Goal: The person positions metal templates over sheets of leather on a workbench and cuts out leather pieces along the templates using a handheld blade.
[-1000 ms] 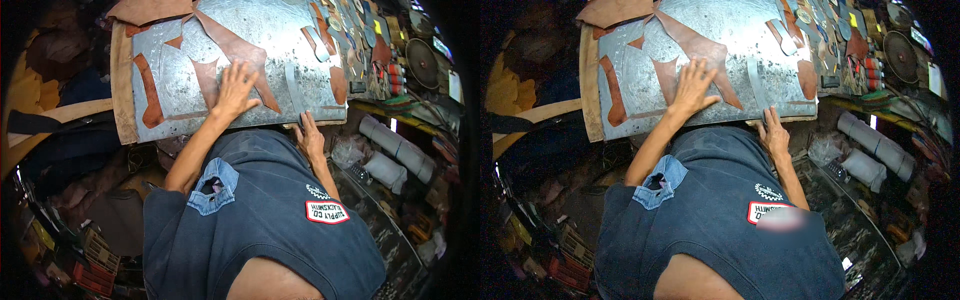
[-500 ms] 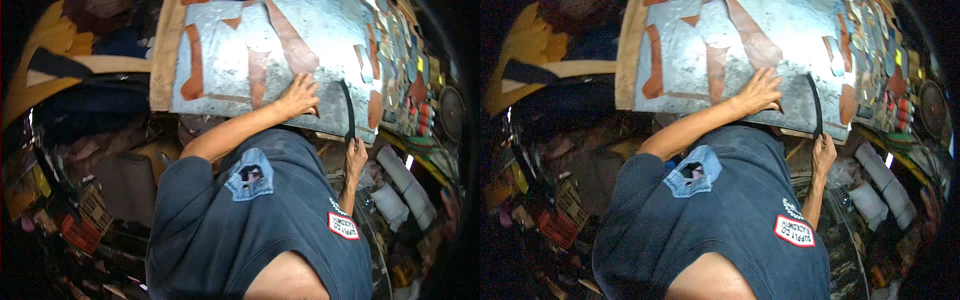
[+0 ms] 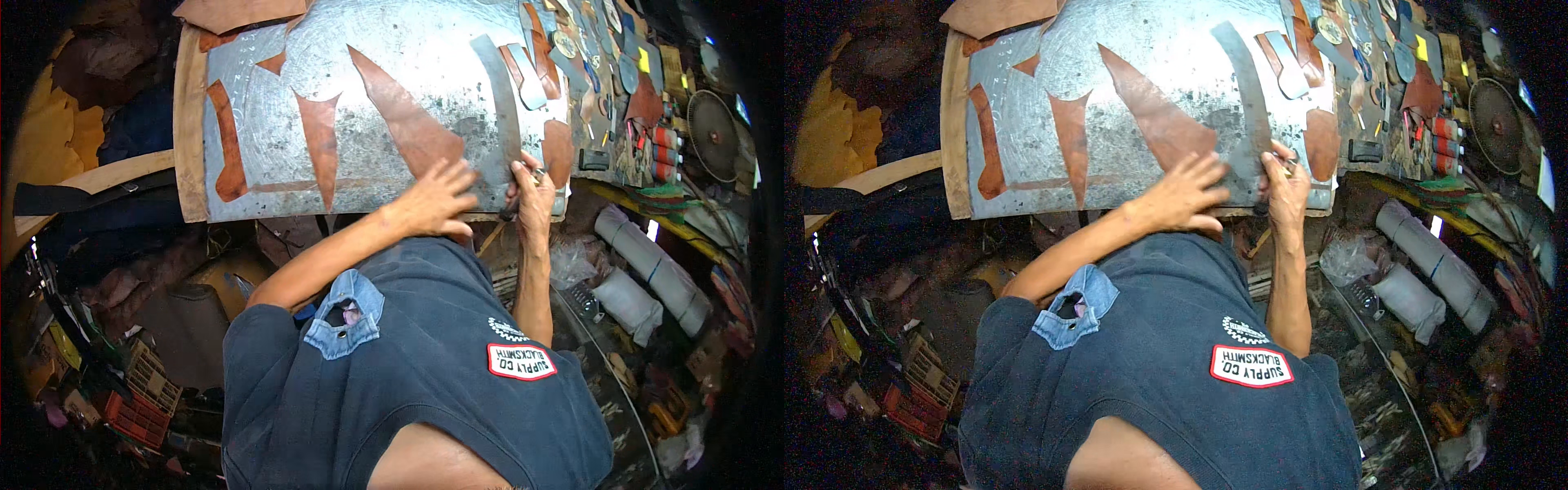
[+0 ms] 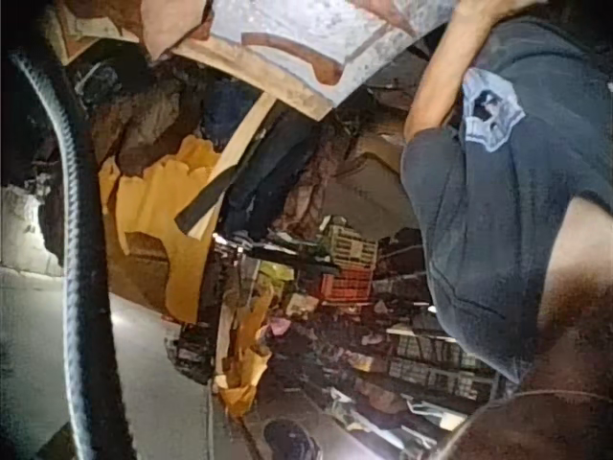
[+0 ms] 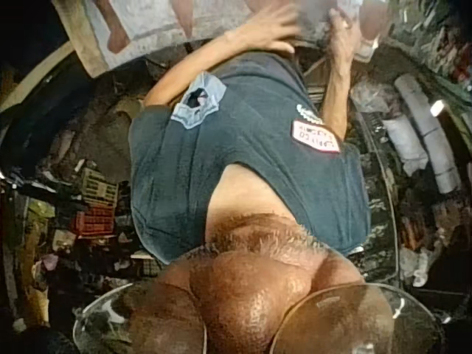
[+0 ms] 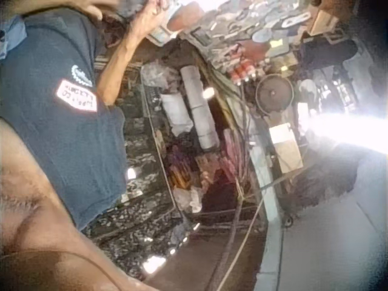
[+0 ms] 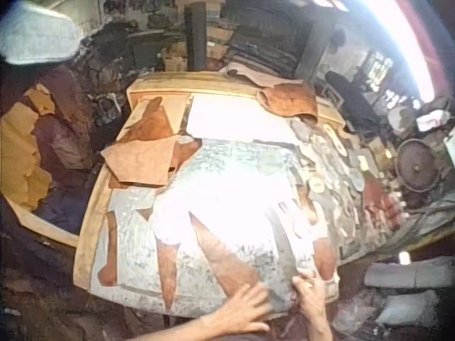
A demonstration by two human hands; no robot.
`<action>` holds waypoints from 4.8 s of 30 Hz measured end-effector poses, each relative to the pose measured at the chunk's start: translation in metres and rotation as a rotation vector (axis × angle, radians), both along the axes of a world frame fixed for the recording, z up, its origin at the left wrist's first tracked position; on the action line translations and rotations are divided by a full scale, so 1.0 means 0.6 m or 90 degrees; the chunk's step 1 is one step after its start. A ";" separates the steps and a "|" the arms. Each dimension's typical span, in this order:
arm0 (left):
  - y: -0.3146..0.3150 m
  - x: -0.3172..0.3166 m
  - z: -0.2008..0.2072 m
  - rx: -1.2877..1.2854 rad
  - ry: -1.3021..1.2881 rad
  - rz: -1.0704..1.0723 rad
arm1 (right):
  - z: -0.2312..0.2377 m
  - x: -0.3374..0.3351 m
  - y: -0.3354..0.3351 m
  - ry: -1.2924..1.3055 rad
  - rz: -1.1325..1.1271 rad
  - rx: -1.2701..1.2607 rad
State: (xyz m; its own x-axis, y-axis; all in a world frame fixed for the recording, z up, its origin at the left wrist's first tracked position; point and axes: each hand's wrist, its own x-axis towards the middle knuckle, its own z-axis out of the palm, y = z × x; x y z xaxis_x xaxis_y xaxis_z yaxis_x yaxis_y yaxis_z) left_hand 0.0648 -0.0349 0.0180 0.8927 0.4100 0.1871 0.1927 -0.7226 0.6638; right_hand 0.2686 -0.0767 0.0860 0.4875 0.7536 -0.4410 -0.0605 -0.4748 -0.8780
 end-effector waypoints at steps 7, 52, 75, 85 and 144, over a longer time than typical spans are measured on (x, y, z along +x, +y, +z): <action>0.183 -0.133 -0.031 0.102 0.426 0.387 | -0.052 -0.037 0.031 0.062 0.142 -0.046; 0.135 -0.090 -0.065 0.091 0.186 0.577 | -0.066 -0.071 -0.028 -0.260 0.419 -0.057; 0.136 -0.087 -0.054 0.120 0.191 0.577 | -0.069 -0.053 -0.026 -0.314 0.489 0.024; 0.131 -0.086 -0.056 0.121 0.197 0.571 | -0.059 -0.044 -0.021 -0.224 0.508 -0.037; 0.241 -0.065 0.044 0.081 0.369 0.247 | -0.015 -0.035 -0.019 -0.122 0.498 -0.050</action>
State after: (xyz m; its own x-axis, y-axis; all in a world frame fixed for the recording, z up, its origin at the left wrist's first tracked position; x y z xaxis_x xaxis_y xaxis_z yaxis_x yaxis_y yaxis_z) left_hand 0.0257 0.1099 0.0445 0.6575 0.7248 -0.2059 0.7483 -0.5960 0.2913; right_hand 0.2478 -0.0884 0.0772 -0.0961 0.8776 -0.4696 0.4630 -0.3782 -0.8016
